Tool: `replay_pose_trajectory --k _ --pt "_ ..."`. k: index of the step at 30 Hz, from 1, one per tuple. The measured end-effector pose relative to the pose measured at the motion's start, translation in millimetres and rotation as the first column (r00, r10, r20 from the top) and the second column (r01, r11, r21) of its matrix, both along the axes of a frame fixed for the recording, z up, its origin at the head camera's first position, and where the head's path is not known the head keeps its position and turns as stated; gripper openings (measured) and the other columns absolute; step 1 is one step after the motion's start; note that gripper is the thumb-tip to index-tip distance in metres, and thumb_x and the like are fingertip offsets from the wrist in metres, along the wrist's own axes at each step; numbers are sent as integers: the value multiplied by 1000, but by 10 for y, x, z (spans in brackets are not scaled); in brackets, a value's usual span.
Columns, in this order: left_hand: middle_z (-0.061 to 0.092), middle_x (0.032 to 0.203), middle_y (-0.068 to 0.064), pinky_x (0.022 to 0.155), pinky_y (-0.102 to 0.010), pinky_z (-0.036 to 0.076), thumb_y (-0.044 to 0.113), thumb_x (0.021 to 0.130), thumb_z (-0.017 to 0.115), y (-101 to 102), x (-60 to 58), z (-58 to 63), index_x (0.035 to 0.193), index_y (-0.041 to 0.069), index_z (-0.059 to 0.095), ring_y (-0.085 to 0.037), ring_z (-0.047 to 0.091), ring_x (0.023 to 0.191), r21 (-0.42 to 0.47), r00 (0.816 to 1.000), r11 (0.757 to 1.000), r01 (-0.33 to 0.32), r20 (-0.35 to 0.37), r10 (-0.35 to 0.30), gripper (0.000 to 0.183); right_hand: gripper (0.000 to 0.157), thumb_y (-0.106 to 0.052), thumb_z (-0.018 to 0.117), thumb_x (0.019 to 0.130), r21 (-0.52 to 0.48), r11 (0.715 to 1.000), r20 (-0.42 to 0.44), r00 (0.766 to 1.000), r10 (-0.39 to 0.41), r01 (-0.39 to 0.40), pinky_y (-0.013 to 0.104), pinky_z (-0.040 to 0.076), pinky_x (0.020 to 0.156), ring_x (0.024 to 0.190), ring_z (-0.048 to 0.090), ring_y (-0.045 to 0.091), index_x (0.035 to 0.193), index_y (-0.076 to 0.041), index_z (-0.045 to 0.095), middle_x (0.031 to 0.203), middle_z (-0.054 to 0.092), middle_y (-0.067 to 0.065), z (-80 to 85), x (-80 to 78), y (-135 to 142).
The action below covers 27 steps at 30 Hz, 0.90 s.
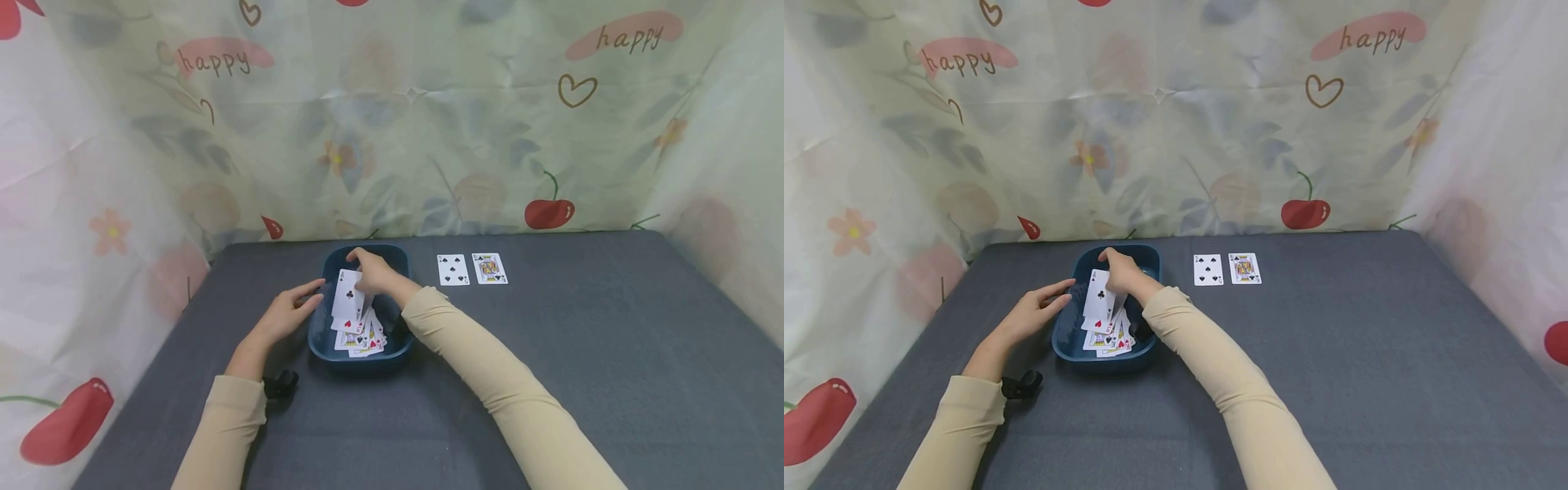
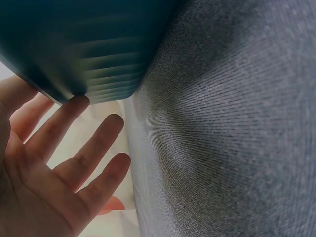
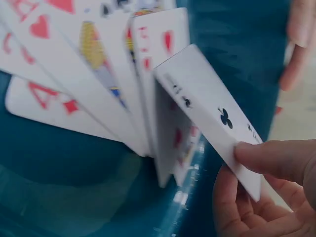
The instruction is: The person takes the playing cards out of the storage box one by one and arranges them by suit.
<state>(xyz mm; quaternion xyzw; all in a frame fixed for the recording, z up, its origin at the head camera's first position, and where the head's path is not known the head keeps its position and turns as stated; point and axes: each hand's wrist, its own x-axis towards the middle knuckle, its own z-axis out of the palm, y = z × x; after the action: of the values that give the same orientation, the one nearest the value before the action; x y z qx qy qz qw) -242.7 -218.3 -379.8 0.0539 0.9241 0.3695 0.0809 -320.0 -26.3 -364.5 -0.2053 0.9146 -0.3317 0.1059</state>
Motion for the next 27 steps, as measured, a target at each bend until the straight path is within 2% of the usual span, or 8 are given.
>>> replay_pose_trajectory --k 3,8,12,15,21,27 --pt "33 150 -17 103 -56 38 37 98 44 -2 -5 -6 146 22 33 -41 42 131 1 1000 1000 1 -5 -1 51 50 0 57 86 -58 998 11 1000 2 -1 38 52 87 113 58 29 133 -9 43 124 58 19 84 -17 51" --pt "33 150 -17 103 -56 38 36 98 45 7 -6 -16 146 22 34 -41 42 131 -5 1000 1000 -15 4 15 51 46 -3 56 88 -95 995 -10 1000 -2 1 36 52 85 109 60 28 132 -9 45 119 61 18 211 -32 157" --pt "32 151 -16 103 -56 37 36 98 44 13 -4 -22 146 24 32 -41 41 132 -6 999 1000 -27 20 27 51 42 -4 56 89 -130 991 -35 999 16 -20 35 52 83 107 61 28 130 -8 48 115 63 18 272 -40 260" --pt "32 151 -16 103 -56 38 36 98 45 14 -9 -28 146 24 33 -40 42 132 -8 999 1000 -29 15 29 51 38 -4 56 89 -169 985 -54 998 32 -41 30 51 78 103 62 27 127 -6 51 112 65 18 294 -49 349" --pt "33 150 -16 103 -55 38 35 98 45 16 -12 -41 145 23 34 -40 43 131 -8 1000 1000 -24 -1 24 51 31 -3 56 88 -270 962 -15 1000 24 -27 19 45 62 83 61 21 118 -1 53 106 66 21 322 -55 528" --pt "33 150 -16 103 -55 39 34 98 46 16 -4 -57 145 22 34 -39 43 130 -7 1000 1000 -23 -11 23 51 28 -4 55 90 -315 949 31 1000 -5 15 21 47 68 84 60 18 117 0 52 110 64 23 369 -26 714"
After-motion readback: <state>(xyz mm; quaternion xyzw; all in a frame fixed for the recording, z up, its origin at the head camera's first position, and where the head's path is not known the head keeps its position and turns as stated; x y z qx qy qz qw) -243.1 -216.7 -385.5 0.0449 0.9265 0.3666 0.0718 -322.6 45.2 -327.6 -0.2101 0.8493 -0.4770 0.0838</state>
